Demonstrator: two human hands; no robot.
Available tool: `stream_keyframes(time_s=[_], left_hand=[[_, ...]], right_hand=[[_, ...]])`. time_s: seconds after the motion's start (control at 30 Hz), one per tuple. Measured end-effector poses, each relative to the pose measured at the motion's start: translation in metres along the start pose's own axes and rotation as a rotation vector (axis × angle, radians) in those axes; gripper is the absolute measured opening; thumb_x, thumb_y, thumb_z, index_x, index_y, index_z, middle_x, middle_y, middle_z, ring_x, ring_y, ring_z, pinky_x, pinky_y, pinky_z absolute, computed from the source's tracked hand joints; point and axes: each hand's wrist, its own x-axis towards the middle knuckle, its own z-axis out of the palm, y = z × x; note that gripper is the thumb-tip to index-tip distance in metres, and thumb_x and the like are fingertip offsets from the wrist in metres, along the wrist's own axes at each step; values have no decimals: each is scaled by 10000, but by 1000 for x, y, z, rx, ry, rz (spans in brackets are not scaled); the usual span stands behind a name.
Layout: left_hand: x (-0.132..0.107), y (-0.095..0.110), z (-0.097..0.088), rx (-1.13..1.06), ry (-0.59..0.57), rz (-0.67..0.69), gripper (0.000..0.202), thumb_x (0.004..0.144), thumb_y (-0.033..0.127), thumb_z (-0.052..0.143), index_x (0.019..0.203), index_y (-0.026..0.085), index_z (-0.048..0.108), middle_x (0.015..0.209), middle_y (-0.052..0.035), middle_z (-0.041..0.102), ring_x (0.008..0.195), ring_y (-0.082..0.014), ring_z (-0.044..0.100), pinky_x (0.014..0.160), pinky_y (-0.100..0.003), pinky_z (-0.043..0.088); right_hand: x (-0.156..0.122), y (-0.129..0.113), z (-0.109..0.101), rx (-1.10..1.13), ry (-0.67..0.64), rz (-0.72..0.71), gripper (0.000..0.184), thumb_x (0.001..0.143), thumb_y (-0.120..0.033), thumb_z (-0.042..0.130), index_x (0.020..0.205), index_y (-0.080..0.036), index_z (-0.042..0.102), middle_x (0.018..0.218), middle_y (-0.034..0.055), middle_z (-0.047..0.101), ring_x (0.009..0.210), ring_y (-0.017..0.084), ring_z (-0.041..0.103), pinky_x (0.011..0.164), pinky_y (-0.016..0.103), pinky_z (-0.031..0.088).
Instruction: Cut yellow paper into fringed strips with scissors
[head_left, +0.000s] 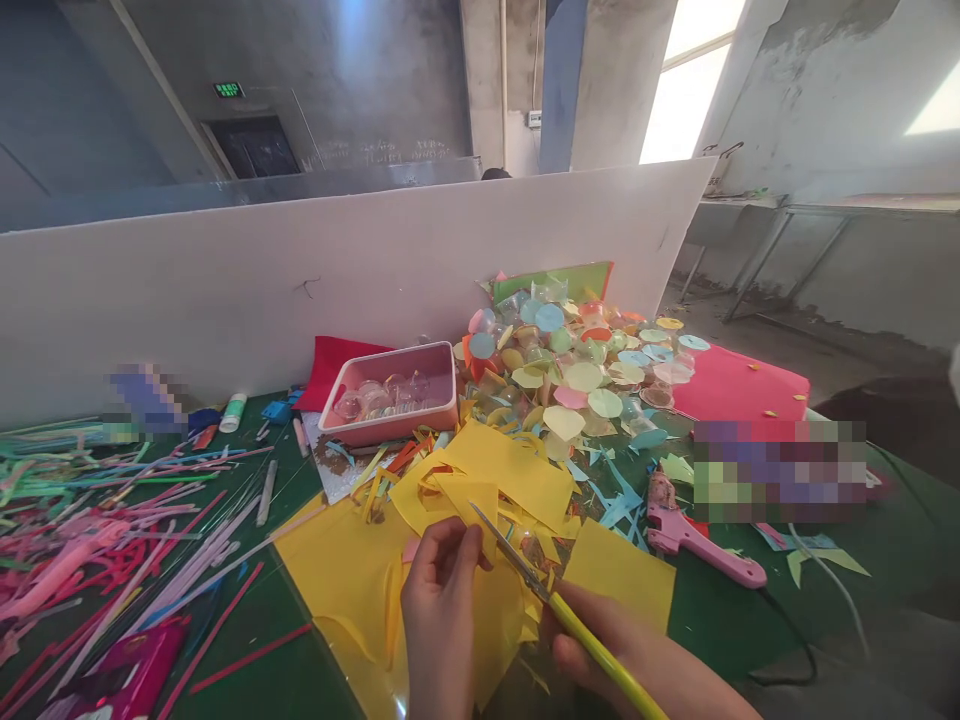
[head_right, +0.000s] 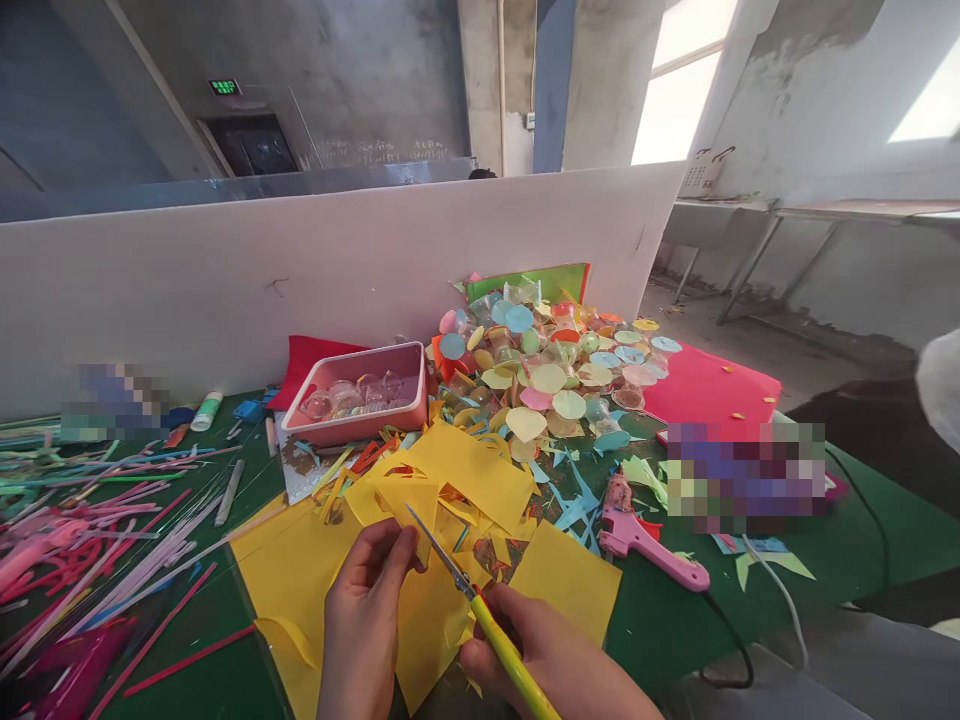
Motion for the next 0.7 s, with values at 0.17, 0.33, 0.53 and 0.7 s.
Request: stream_keyframes(time_s=[0.17, 0.33, 0.53, 0.7], left_hand=[[1, 0, 0, 12, -4, -8, 369, 668, 536, 766, 805, 205, 675, 653, 24, 611, 676, -136, 551, 682, -230, 451], [5, 0, -4, -4, -8, -19, 328, 685, 490, 772, 792, 192, 687, 654, 21, 625, 637, -130, 566, 659, -244, 438], [6, 2, -7, -46, -73, -64, 353, 635, 480, 806, 760, 167, 698, 627, 8, 632, 583, -122, 554, 610, -245, 429], [8, 5, -8, -67, -94, -94, 361, 617, 478, 812, 739, 161, 689, 583, 19, 616, 541, -104, 533, 604, -238, 425]], right_hand=[[3, 5, 1, -57, 24, 46, 691, 738, -878, 404, 793, -191, 467, 734, -35, 410, 685, 134, 342, 597, 251, 270], [7, 12, 3, -110, 61, 56, 690, 742, -884, 379, 711, -196, 421, 668, -46, 366, 627, 115, 300, 552, 263, 212], [6, 4, 7, -25, -10, -55, 704, 730, -894, 375, 830, -199, 434, 770, -33, 401, 682, 125, 313, 589, 238, 286], [15, 4, 13, -15, 66, 24, 694, 726, -889, 396, 771, -198, 439, 714, -35, 394, 658, 125, 328, 562, 244, 271]])
